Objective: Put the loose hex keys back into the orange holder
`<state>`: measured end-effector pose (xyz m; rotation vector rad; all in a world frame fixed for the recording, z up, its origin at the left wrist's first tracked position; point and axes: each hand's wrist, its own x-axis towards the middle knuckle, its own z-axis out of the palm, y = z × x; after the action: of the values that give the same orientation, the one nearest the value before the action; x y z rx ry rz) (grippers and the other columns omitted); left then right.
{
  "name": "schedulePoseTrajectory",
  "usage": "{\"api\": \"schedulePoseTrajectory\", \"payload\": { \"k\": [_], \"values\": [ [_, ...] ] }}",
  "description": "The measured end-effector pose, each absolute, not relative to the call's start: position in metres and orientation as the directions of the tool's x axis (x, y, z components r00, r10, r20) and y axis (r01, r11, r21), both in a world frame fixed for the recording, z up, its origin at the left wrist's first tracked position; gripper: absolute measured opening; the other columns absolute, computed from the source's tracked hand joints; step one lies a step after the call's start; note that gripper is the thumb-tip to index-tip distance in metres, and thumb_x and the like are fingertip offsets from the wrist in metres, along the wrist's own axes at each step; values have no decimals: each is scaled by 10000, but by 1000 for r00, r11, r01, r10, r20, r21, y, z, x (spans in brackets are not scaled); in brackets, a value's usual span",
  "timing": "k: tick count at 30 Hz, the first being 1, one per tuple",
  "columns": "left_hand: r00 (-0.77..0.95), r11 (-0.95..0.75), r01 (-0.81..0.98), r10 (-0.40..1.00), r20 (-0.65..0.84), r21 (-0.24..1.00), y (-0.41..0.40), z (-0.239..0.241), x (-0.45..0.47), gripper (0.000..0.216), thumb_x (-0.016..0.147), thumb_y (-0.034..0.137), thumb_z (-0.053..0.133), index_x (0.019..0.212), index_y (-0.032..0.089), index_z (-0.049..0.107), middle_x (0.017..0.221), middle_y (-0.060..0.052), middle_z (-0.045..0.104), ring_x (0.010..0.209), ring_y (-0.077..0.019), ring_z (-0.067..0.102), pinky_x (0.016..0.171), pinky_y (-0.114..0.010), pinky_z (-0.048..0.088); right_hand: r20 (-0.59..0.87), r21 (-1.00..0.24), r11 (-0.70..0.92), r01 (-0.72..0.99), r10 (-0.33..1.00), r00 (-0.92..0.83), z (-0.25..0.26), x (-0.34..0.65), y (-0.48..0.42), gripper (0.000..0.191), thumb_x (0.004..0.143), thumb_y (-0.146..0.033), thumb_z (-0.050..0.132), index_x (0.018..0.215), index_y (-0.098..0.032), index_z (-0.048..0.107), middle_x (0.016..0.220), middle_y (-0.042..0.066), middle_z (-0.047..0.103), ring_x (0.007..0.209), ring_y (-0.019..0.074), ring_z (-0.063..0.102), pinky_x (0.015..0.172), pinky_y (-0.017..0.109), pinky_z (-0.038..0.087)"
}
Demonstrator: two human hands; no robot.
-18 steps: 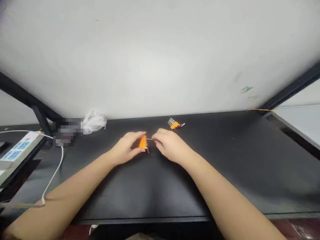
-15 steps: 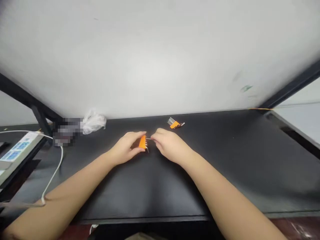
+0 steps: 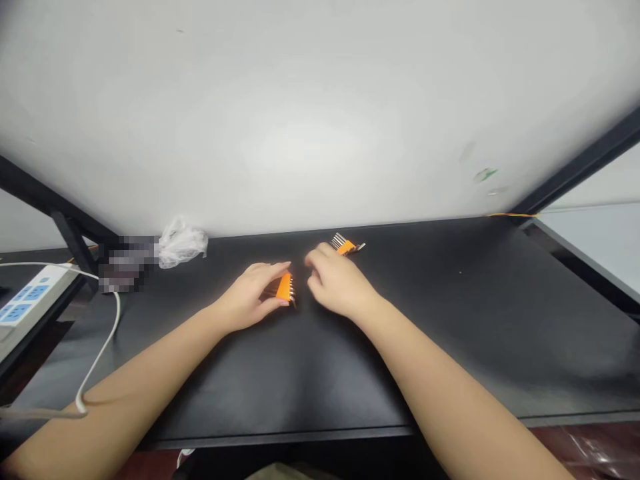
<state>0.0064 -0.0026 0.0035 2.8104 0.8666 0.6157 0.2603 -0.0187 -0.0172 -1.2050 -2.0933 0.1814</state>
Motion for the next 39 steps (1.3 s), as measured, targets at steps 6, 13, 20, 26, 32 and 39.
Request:
{"api": "schedulePoseTrajectory", "payload": {
  "k": [6, 13, 20, 26, 32, 39],
  "values": [
    [761, -841, 500, 541, 358, 207, 1, 1, 3, 488, 1006, 339, 581, 1481, 297, 477, 1391, -83, 627, 1289, -252, 581, 1132, -471, 411, 210, -317, 219, 923, 965, -157, -26, 287, 6, 109, 922, -263, 588, 953, -178, 648, 1055, 126, 661, 808, 218, 629, 692, 329, 460],
    [753, -830, 517, 556, 351, 207, 0, 4, 5, 380, 1016, 328, 554, 1390, 260, 561, 1386, -96, 617, 1316, -252, 561, 1125, -459, 430, 142, -247, 236, 940, 968, -206, -18, 275, -7, 57, 815, -165, 613, 763, -186, 608, 851, 92, 682, 667, 191, 590, 578, 300, 349],
    [724, -805, 531, 593, 351, 265, -1, 4, 5, 642, 969, 348, 641, 1549, 292, 369, 1421, -94, 617, 1271, -277, 596, 1127, -499, 436, 355, -538, 557, 633, 830, -430, -2, 266, -25, 60, 866, -156, 575, 872, -216, 574, 764, -17, 648, 631, 129, 554, 619, 254, 411],
    [734, -811, 518, 584, 346, 270, 0, 2, 5, 712, 952, 401, 672, 1569, 287, 335, 1407, -108, 626, 1268, -290, 604, 1126, -504, 435, 453, -534, 619, 576, 784, -424, -7, 257, -27, 67, 908, -156, 572, 875, -210, 594, 811, -5, 655, 682, 137, 563, 646, 263, 420],
    [743, -821, 504, 570, 351, 267, 0, -1, 5, 735, 944, 428, 680, 1573, 289, 325, 1390, -103, 633, 1245, -279, 613, 1111, -493, 444, 476, -487, 657, 576, 752, -455, -7, 255, -27, 121, 952, -167, 546, 888, -206, 641, 840, 23, 667, 719, 158, 580, 683, 285, 433],
    [764, -838, 494, 546, 344, 232, 0, -1, 6, 724, 955, 407, 665, 1576, 291, 312, 1377, -106, 639, 1231, -276, 616, 1101, -490, 441, 476, -473, 672, 570, 739, -477, -6, 255, -26, 151, 967, -177, 537, 857, -206, 637, 812, 21, 642, 707, 159, 566, 679, 288, 430]
  ]
}}
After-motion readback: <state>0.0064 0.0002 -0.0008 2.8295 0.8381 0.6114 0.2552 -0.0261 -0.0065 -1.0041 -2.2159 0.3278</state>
